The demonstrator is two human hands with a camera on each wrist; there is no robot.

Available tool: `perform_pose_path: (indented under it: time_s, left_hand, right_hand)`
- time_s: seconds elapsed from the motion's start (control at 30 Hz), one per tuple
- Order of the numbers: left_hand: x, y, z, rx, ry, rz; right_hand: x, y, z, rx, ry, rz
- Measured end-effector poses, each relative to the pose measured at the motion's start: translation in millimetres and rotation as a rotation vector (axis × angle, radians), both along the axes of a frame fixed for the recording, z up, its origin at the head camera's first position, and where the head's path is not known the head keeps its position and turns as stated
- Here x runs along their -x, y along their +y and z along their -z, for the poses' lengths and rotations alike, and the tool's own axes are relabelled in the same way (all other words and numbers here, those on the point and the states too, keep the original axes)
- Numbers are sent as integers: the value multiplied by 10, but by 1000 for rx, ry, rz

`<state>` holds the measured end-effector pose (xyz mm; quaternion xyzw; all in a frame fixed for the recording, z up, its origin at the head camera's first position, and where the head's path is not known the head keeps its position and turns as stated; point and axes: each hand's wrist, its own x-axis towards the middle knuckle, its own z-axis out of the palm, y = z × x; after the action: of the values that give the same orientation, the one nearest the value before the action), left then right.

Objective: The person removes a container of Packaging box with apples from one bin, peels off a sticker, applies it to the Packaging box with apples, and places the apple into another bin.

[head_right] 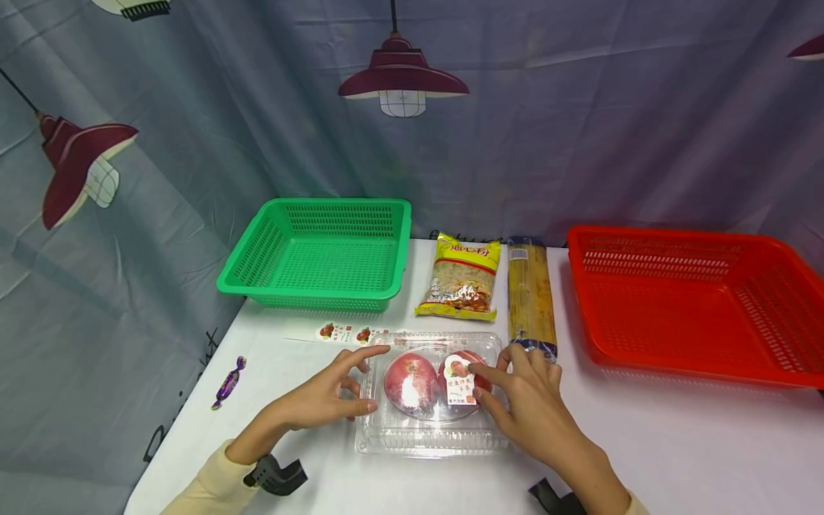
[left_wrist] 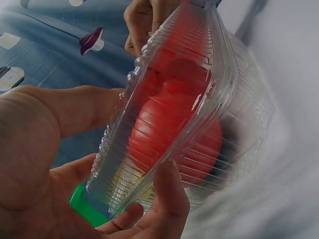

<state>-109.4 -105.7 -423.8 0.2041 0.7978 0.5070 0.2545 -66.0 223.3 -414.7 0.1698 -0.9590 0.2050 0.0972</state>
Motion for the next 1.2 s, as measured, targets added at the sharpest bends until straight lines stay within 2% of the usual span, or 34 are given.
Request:
perform_pose_path:
  time_s: [0.4,0.57,0.7,0.83,1.0,1.2]
  left_hand:
    - [1,17,29,-44,10,-24]
    - [-41,72,62,-41,89,-68]
    - [-86,108,89,4,160,-86]
    - [-115,113,99,47,195,-70]
    - [-128,112,100,51,217,-63]
    - [-156,143,115,18,240,-120]
  right_hand:
    - [96,-44,13,-5,55,-32]
    - [117,-90,-8,-24,64,-38]
    - [126,-135,-35,-44,57,-36]
    - [130,-168,-37,-58,57,-43]
    - [148,-195,-10,-69,68,-58]
    - [155,-211,4,-81,17,-81]
